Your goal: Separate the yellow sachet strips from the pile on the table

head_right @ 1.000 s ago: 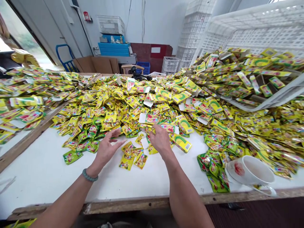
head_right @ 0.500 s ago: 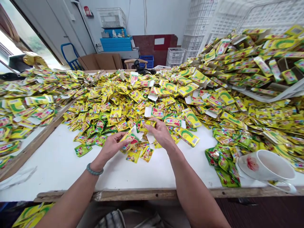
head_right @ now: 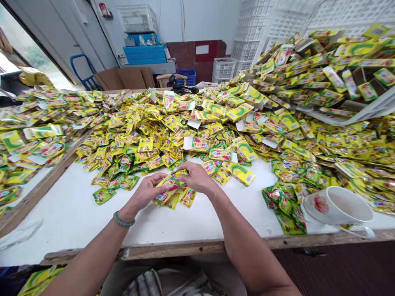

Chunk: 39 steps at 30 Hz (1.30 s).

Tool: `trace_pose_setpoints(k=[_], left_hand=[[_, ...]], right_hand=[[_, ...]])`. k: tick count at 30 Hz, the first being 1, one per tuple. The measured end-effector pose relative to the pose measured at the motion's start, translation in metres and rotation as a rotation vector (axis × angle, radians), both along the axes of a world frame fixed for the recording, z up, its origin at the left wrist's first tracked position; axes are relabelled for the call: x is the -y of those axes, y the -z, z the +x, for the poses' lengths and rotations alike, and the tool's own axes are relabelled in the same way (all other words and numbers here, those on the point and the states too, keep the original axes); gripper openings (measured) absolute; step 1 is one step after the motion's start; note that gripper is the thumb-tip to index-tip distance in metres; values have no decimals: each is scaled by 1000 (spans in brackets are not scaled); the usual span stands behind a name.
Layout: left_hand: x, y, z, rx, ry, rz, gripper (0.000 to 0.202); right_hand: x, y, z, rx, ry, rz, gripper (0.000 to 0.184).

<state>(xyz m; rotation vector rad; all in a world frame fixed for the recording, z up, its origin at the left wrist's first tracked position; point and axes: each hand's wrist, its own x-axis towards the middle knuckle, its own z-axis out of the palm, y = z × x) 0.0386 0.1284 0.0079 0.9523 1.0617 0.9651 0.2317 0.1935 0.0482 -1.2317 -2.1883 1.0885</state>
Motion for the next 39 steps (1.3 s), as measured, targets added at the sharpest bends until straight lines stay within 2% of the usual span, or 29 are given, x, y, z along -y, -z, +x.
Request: trace_pose_setpoints(k=[4, 7, 10, 15, 20, 23, 29, 31, 36, 39], left_hand=[[-1, 1, 0, 74, -39, -53, 47], [-1, 1, -2, 103, -67, -57, 46], [0, 1, -2, 118, -72, -34, 43], [0, 1, -1, 170, -56, -71, 41], [-3, 0, 0, 238, -123, -92, 46], [-3, 1, 1, 223, -148, -86, 45], [-1, 5, 6, 174, -151, 1, 44], [-1, 3, 8, 153, -174, 33, 46], [-3, -8, 11, 188, -370, 93, 65], [-2, -8, 10, 175, -400, 129, 60]], right_hand=[[0, 5, -2, -114, 51, -4, 31], [-1, 1, -2, -197, 82, 16, 18], [1, -4, -3, -147, 48, 86, 8], [8, -4, -10, -125, 15, 87, 14], [13, 2, -15, -250, 128, 88, 32], [18, 2, -20, -176, 82, 121, 32], [29, -6, -30, -56, 46, 41, 36], [28, -6, -31, -84, 28, 29, 34], [21, 1, -29, -347, 313, 158, 18], [20, 12, -32, -406, 242, -54, 25]])
